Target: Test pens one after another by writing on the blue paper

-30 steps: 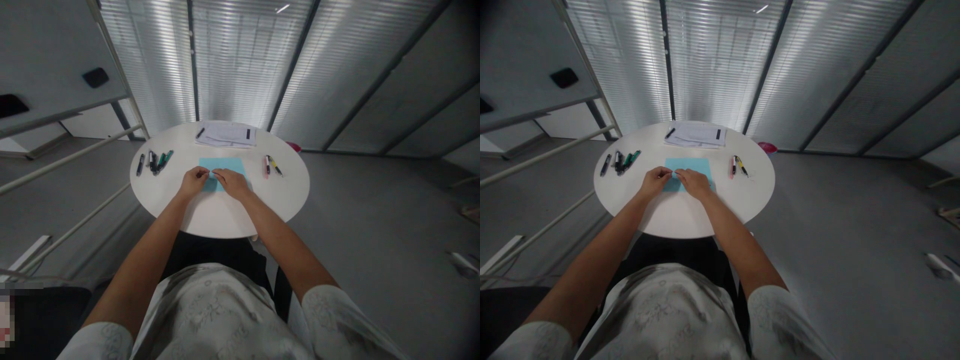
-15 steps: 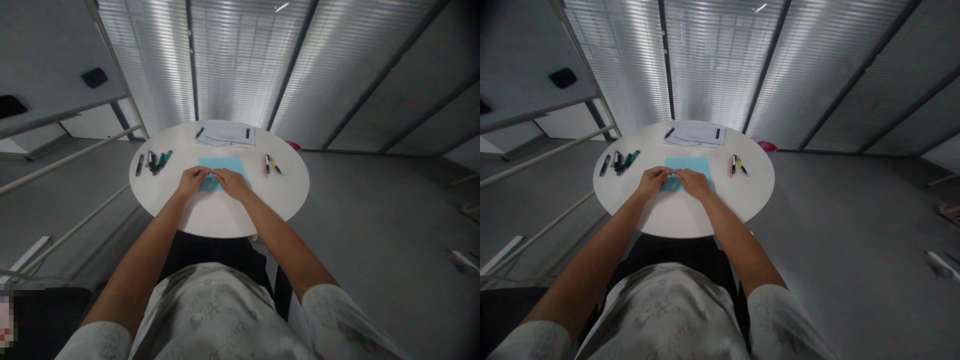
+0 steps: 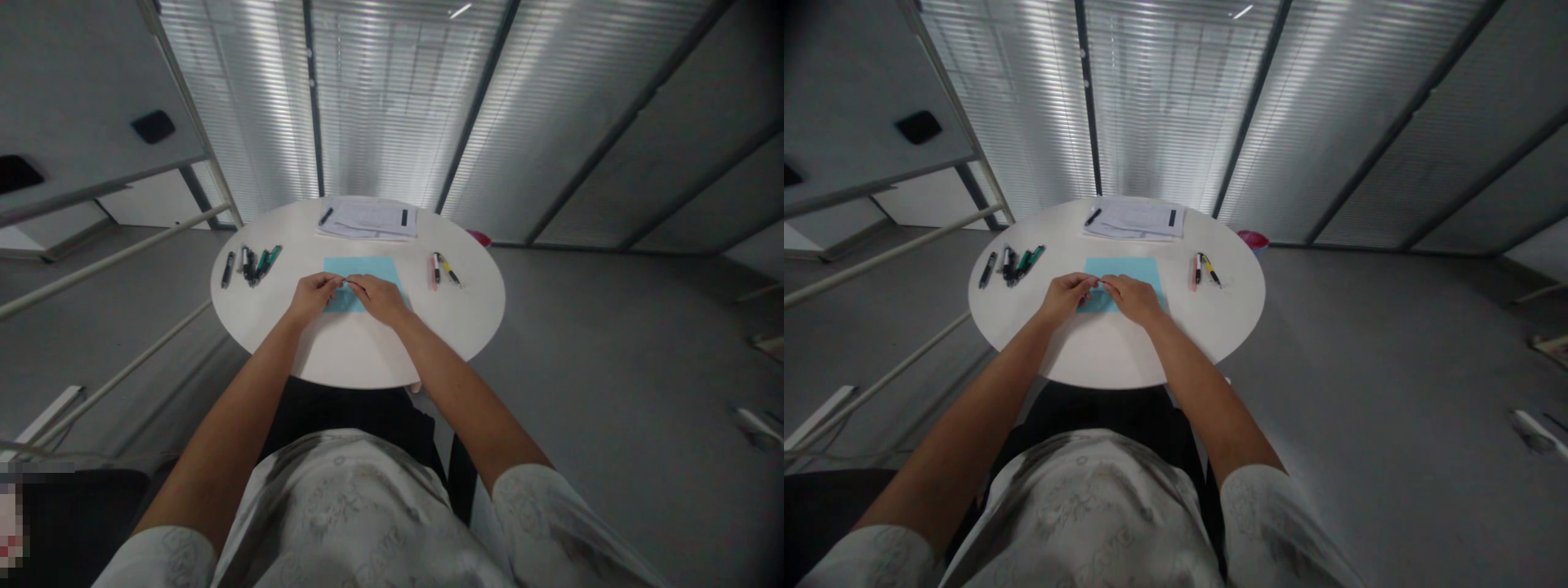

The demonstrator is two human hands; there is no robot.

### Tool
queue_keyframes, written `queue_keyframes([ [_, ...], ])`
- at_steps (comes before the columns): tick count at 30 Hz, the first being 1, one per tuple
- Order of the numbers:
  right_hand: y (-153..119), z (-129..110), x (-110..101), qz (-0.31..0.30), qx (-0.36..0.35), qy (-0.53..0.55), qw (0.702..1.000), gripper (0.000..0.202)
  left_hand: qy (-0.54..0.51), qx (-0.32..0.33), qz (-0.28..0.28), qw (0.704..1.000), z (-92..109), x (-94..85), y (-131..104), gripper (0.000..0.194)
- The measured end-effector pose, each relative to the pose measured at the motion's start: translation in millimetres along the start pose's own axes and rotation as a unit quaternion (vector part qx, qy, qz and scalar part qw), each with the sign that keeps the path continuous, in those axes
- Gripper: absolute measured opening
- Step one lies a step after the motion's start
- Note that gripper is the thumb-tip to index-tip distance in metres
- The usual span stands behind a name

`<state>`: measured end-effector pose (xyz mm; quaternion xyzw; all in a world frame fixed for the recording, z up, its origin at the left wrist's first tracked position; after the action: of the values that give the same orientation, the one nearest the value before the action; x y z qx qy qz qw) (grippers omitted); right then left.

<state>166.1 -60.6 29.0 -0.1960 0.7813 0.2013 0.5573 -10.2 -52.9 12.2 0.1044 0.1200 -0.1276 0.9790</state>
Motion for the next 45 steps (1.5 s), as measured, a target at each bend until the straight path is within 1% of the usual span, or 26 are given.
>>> queue_keyframes([
  [5, -1.2, -2.0, -2.6, -0.003, -0.002, -0.004, 1.000, 0.041, 0.003, 0.002, -0.001, 1.000, -1.4, -0.6, 0.7, 0.034],
  [11, -2.3, -3.5, -2.4, -0.008, -0.006, -0.010, 1.000, 0.040, 0.014, 0.004, -0.026, 1.000, -0.4, -0.4, 0.5, 0.034],
  [17, -2.3, -2.9, -2.5, -0.007, -0.001, -0.019, 1.000, 0.039, 0.009, -0.002, 0.003, 1.000, 0.0, -1.5, 1.1, 0.036],
  [26, -1.0, -1.9, -0.4, -0.004, -0.014, -0.017, 1.000, 0.037, 0.011, 0.001, -0.016, 1.000, -1.2, -0.3, 0.3, 0.033],
  [30, -1.2, -2.2, -0.5, -0.012, -0.010, -0.015, 1.000, 0.037, 0.018, 0.001, -0.013, 1.000, -0.1, 0.0, 0.2, 0.033],
  [40, -0.1, -0.8, 1.9, 0.008, -0.031, -0.005, 0.999, 0.036, 0.026, -0.002, -0.014, 1.000, -1.4, 0.9, 0.8, 0.034],
  [45, 0.9, 0.2, 2.0, 0.006, -0.014, -0.006, 1.000, 0.034, 0.047, -0.012, -0.016, 0.999, 0.2, 1.5, 0.0, 0.036],
])
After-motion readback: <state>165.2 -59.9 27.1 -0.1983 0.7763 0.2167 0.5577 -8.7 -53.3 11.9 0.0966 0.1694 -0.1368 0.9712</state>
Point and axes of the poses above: each hand's wrist, its own y-axis towards the middle knuckle, its own x-axis out of the palm, z = x × y, the point moved 2 cm from there along y, towards the middle knuckle, and after that the axes turned 14 degrees about -z, right-handed, at the moved point
